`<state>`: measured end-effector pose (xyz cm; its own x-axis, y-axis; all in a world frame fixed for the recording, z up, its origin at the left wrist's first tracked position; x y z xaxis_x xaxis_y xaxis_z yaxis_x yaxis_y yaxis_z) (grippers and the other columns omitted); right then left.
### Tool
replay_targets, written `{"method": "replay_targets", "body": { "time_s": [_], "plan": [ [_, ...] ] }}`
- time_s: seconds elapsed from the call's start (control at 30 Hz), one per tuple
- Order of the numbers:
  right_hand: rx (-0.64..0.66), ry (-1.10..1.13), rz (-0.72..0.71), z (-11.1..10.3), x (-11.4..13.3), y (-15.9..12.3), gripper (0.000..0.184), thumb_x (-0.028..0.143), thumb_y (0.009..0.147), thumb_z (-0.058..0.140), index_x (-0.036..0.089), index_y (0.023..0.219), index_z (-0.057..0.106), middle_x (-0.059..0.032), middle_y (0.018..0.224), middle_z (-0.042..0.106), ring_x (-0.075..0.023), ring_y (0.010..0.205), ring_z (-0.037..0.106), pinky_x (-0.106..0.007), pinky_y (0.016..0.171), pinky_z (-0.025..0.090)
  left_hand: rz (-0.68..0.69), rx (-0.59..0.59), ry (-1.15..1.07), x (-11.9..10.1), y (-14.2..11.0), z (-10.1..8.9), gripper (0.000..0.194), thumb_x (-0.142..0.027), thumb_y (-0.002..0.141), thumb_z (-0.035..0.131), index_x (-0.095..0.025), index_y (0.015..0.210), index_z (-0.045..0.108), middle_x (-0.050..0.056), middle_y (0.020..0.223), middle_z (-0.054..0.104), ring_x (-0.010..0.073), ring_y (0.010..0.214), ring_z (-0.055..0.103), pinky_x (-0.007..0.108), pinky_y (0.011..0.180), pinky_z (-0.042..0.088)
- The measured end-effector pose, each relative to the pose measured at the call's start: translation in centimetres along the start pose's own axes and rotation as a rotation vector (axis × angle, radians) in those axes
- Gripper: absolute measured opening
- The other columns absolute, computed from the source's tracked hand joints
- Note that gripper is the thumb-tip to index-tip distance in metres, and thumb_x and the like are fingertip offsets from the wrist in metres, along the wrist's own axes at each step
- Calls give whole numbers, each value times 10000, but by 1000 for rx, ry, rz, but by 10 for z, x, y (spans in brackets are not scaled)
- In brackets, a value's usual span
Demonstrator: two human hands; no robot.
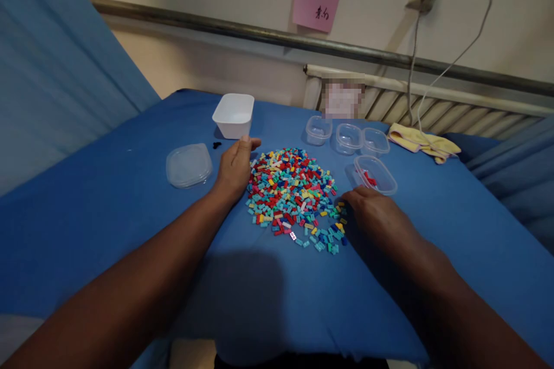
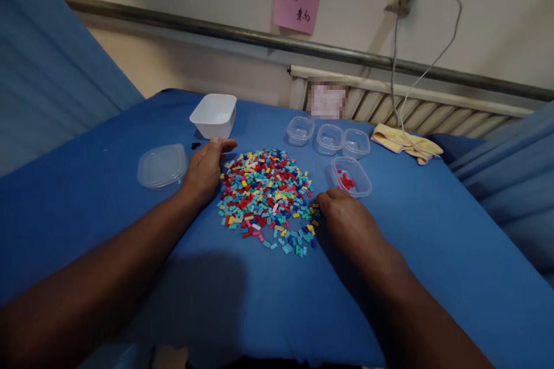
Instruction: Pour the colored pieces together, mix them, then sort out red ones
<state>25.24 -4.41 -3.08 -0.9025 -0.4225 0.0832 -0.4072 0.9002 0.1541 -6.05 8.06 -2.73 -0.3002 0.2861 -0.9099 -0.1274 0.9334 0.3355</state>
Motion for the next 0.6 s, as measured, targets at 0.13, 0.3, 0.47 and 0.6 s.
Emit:
{"method": "replay_targets", "body": {
  "time_s": [0.13,0.3,0.47,0.6],
  "plan": [
    [-101,33,25,-12,-9,-1,337,63,1000,524,201,1148,792,-111,1023,785,-250,914,755,-345,779,581,17,-7,10,2,0,-1,719,-781,1040,388,-186,1121,784,170,1238,786,335,1210,715,511,1121,528],
    [-447,-17,209,-39,-36,-8,297,196,1027,564,203,1235,775,-145,1252,778,-333,1101,744,-477,928,604,97,22,75,-1,-4,0,592,-702,1050,473,-211,1146,789,110,1166,801,303,1149,722,462,1078,547],
    [-473,128,48,-33,-14,0,246,231,1062,564,206,1180,779,-140,1174,802,-310,1086,755,-470,955,609,100,61,119,-4,-8,4,546,-659,1053,501,-214,1173,792,73,1059,799,282,1037,724,424,998,572],
    [-258,407,-330,-39,58,-1,233,214,1085,564,214,1213,759,-95,1095,825,-227,981,768,-363,872,619,128,31,130,0,-4,2,519,-643,1053,508,-223,1156,796,63,1030,794,276,1019,722,404,954,574]
  ]
}}
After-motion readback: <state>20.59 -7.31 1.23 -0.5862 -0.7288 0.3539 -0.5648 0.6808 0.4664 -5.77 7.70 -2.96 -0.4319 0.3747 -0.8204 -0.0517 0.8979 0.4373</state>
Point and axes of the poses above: each hand's wrist, its own y-axis towards the middle knuckle, its own z-axis out of the palm, x = y × z, the point moved 3 cm from there along y, towards the middle knuckle
